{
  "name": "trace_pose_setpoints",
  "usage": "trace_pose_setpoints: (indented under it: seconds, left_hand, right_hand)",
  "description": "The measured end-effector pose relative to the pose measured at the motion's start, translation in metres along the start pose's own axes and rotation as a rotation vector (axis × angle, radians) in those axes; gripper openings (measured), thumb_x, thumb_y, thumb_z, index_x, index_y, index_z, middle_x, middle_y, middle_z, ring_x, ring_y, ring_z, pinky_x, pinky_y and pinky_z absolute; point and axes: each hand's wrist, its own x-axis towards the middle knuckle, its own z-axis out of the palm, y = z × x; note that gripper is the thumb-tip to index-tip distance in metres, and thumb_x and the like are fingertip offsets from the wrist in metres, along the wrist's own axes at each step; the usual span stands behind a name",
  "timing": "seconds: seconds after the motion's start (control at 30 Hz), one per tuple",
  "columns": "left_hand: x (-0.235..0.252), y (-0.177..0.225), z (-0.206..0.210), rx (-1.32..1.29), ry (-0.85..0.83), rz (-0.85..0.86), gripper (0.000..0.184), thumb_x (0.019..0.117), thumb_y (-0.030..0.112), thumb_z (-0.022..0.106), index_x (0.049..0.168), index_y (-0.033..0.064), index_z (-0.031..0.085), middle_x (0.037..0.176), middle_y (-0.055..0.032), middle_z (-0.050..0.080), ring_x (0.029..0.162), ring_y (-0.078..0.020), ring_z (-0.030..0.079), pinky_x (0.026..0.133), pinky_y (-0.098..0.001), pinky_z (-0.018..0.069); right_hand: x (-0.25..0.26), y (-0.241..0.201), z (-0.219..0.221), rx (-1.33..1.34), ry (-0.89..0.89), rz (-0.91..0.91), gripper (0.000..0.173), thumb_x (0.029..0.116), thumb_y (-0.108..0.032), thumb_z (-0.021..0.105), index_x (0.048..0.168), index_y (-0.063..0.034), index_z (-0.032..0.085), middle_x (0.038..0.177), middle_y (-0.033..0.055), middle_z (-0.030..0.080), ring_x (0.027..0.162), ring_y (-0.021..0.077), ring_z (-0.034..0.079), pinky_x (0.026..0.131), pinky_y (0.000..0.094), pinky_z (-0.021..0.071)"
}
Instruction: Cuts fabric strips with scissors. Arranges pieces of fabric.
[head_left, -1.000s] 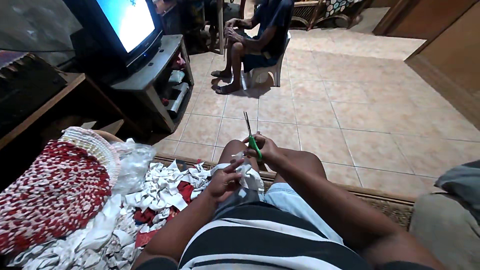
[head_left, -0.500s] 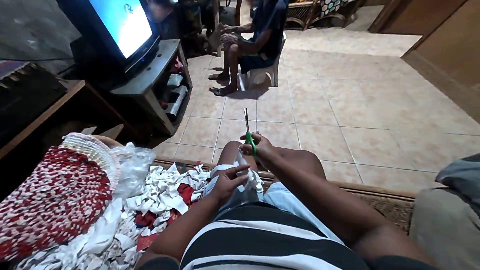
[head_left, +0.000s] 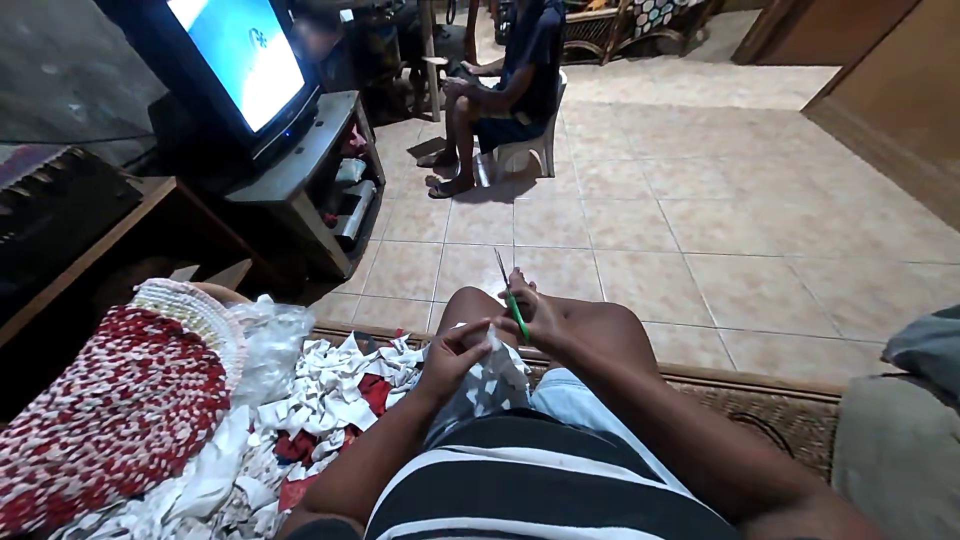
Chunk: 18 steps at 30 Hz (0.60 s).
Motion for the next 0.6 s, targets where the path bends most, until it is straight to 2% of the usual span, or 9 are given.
trace_pose_setpoints:
  seconds: [0.03,0.1,0.2,0.33,0.4,0.47,0.53,0.6]
  left_hand:
    - [0.001,0.002,-0.001,-0.001,0.01,-0.005,0.04,0.0909,-0.006,0.067,0.131,-0.0093,0.06,0.12,-0.0113,0.071,0.1,-0.0103,0.07,0.092,-0.0282,0.0582]
    - [0.002,0.006,-0.003,0.004,0.018,-0.021,0.042,0.0909,-0.007,0.066,0.132,-0.0093,0.059,0.121,-0.0118,0.07,0.1,-0.0104,0.069,0.092,-0.0283,0.0577]
    - [0.004,0.01,-0.004,-0.025,0.008,-0.071,0.045,0.091,-0.008,0.064,0.135,-0.0084,0.057,0.122,-0.0114,0.069,0.1,-0.0097,0.069,0.092,-0.028,0.0573]
    - [0.007,0.016,0.0,-0.117,-0.055,-0.136,0.045,0.0914,-0.01,0.061,0.136,-0.0064,0.056,0.122,-0.0085,0.069,0.098,-0.0098,0.069,0.089,-0.028,0.058]
    - [0.008,0.019,0.003,-0.128,-0.087,-0.154,0.045,0.0911,-0.01,0.06,0.136,-0.0064,0.056,0.122,-0.009,0.069,0.098,-0.0105,0.07,0.089,-0.0286,0.0584]
    - [0.009,0.02,0.004,-0.124,-0.116,-0.161,0.046,0.091,-0.01,0.06,0.137,-0.0062,0.055,0.123,-0.0092,0.068,0.098,-0.0106,0.069,0.088,-0.0285,0.0582]
    - [0.009,0.021,0.004,-0.143,-0.15,-0.175,0.047,0.0906,-0.01,0.059,0.138,-0.006,0.054,0.124,-0.0088,0.068,0.098,-0.0106,0.069,0.088,-0.0286,0.0583]
    - [0.009,0.022,0.005,-0.166,-0.174,-0.212,0.049,0.0906,-0.01,0.057,0.139,-0.0045,0.054,0.127,-0.0081,0.067,0.099,-0.0106,0.069,0.086,-0.0286,0.0586]
  right_hand:
    - [-0.012,0.001,-0.007,-0.041,-0.063,-0.009,0.068,0.0839,-0.03,0.083,0.134,0.0025,0.051,0.099,0.008,0.07,0.084,0.0116,0.068,0.079,0.0322,0.0585]
    - [-0.039,0.005,-0.016,-0.05,-0.175,-0.023,0.074,0.0817,-0.039,0.082,0.134,0.0003,0.047,0.104,0.0036,0.07,0.091,0.0086,0.069,0.083,0.0283,0.0585]
    - [-0.075,0.018,-0.025,0.002,-0.263,-0.064,0.073,0.0817,-0.049,0.08,0.129,0.0004,0.053,0.107,0.0021,0.072,0.092,0.0068,0.07,0.082,0.0268,0.0598]
    - [-0.093,0.042,-0.029,0.122,-0.351,-0.087,0.056,0.083,-0.04,0.082,0.119,-0.0018,0.062,0.109,-0.0015,0.07,0.083,0.0002,0.067,0.074,0.0203,0.0585]
    - [-0.096,0.044,-0.029,0.162,-0.393,-0.095,0.052,0.0828,-0.036,0.084,0.118,-0.0042,0.064,0.103,-0.0056,0.07,0.076,-0.0032,0.065,0.069,0.017,0.0568]
    - [-0.095,0.046,-0.028,0.192,-0.427,-0.121,0.05,0.0836,-0.037,0.084,0.118,-0.0068,0.065,0.1,-0.0081,0.071,0.071,-0.0048,0.063,0.064,0.0153,0.0555]
    - [-0.093,0.047,-0.028,0.211,-0.449,-0.125,0.05,0.0844,-0.038,0.083,0.12,-0.008,0.064,0.103,-0.0078,0.071,0.073,-0.0041,0.064,0.064,0.0156,0.0557]
    - [-0.091,0.046,-0.026,0.25,-0.455,-0.103,0.05,0.0835,-0.039,0.084,0.119,-0.0104,0.064,0.099,-0.0091,0.071,0.072,-0.0028,0.065,0.063,0.0165,0.0564]
